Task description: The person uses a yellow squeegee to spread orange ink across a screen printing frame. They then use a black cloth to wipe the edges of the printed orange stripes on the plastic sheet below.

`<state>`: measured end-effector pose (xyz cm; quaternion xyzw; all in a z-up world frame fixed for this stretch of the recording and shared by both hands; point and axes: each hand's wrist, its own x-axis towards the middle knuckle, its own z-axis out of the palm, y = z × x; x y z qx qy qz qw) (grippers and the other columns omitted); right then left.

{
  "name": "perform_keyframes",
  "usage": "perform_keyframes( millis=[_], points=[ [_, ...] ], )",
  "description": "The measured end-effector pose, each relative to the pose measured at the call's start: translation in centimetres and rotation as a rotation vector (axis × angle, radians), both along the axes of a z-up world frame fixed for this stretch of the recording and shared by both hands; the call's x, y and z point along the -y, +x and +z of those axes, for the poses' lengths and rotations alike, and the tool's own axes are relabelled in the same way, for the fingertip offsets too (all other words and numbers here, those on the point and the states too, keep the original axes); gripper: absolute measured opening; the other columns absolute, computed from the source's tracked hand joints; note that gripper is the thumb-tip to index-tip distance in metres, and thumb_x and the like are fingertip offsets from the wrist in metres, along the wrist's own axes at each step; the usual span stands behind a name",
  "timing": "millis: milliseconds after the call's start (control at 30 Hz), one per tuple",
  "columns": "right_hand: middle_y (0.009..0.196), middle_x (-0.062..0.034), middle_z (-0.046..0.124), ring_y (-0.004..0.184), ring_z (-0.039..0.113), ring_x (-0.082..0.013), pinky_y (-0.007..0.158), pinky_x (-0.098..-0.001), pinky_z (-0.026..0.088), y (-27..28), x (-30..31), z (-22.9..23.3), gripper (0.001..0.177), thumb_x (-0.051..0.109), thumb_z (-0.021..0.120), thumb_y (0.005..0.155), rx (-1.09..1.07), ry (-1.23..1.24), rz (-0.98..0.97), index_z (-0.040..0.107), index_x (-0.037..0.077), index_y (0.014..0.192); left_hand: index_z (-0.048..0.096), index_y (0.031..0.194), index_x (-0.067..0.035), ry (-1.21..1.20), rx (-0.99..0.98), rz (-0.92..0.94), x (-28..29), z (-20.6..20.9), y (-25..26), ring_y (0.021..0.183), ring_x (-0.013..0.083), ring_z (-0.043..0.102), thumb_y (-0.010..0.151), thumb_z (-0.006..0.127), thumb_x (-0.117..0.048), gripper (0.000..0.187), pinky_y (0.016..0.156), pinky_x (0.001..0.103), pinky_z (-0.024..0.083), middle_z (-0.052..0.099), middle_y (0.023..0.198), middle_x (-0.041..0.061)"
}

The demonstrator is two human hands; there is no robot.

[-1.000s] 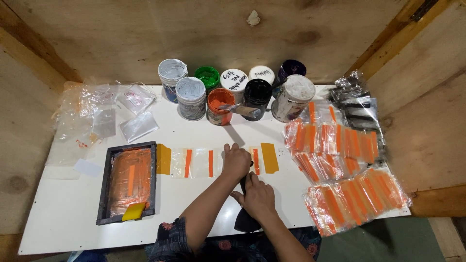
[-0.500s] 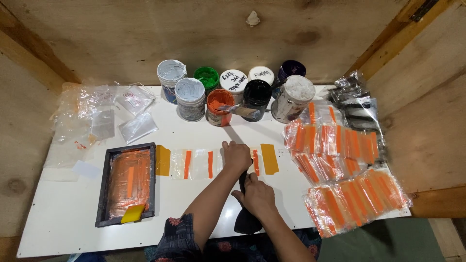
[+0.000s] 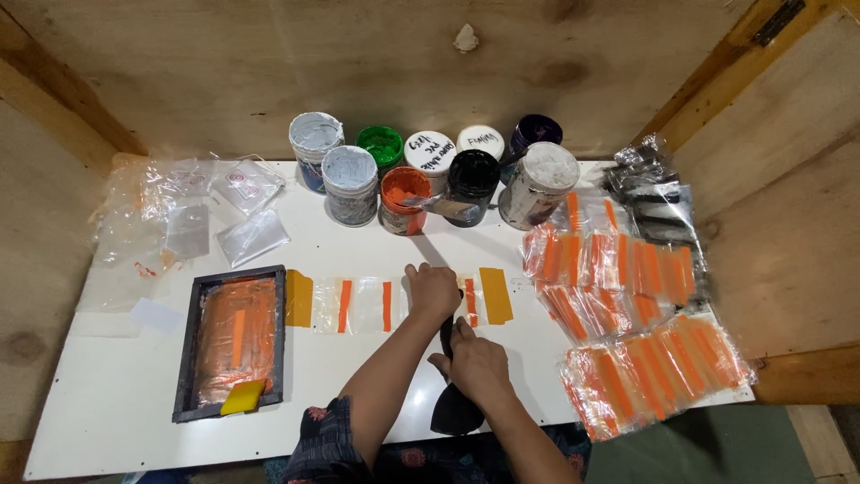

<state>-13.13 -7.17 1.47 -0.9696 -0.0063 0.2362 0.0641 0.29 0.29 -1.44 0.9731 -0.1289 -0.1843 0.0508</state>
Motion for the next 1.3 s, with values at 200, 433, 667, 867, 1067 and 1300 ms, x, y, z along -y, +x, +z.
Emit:
perform_keyframes(
  millis=[200,433,667,867,1067,1300],
  points=[
    [0.162,-0.0061,0.037,0.117,0.066,-0.0337,0.086,-0.0465,0.056,1.2,-0.1,1.4,0.077,0.070,0.046,0.097,-0.083,0.002,-0.009,0.047,0.012,0.147,0.071,0.094,-0.020,-0.065,0.028,0.028,-0.2,0.3,0.3,0.101,0.0255,0.055,0.097,0.050,-0.021,0.021,0.097,0.046,0.027,0.071,0.089,0.002],
    [0.149,-0.0241,0.054,0.100,0.074,-0.0386,0.078,-0.0482,0.059,0.4,0.5,-0.3,0.048,0.030,0.055,0.098,0.045,0.085,0.075,0.061,0.001,0.136,0.079,0.094,-0.005,-0.395,0.110,0.048,-0.9,2.9,1.6,0.086,0.0318,0.063,0.092,0.065,-0.011,0.014,0.091,0.047,0.028,0.073,0.082,0.013],
    [0.117,-0.0122,0.058,0.055,0.061,-0.0314,0.035,-0.0444,0.044,-1.1,1.4,-5.7,0.026,0.003,0.062,0.088,0.445,0.088,0.119,0.062,0.000,0.113,0.076,0.088,-0.024,-0.132,-0.047,0.049,0.5,1.4,2.0,0.095,0.0246,0.059,0.097,0.049,-0.019,0.028,0.096,0.044,0.025,0.072,0.085,-0.001],
    [0.131,-0.0114,0.054,0.070,0.066,-0.0314,0.047,-0.0486,0.050,-2.9,1.7,-3.1,0.039,0.013,0.056,0.088,0.426,0.120,-0.001,0.051,0.008,0.126,0.081,0.097,-0.024,-0.334,-0.125,0.166,-0.9,7.1,-0.8,0.101,0.0233,0.063,0.096,0.054,-0.030,0.028,0.100,0.043,0.024,0.075,0.099,0.000],
    [0.105,0.0058,0.072,0.099,0.069,-0.0266,0.078,-0.0449,0.053,-2.9,8.3,1.8,0.033,0.034,0.059,0.074,0.111,0.092,-0.312,0.068,0.034,0.105,0.072,0.127,-0.024,-0.694,-0.242,0.239,-4.0,6.2,-7.2,0.089,0.0164,0.066,0.088,0.065,-0.037,0.042,0.107,0.035,0.026,0.071,0.078,-0.011],
    [0.081,-0.0056,0.081,0.074,0.074,-0.0173,0.071,-0.0305,0.057,-2.2,16.6,9.2,0.023,0.029,0.069,0.091,-0.018,0.439,-0.556,0.082,0.010,0.092,0.077,0.110,-0.018,-0.748,0.243,-0.056,-2.7,-0.2,-11.3,0.096,0.0292,0.062,0.089,0.075,-0.032,0.025,0.091,0.045,0.037,0.075,0.098,0.001]
  ],
)
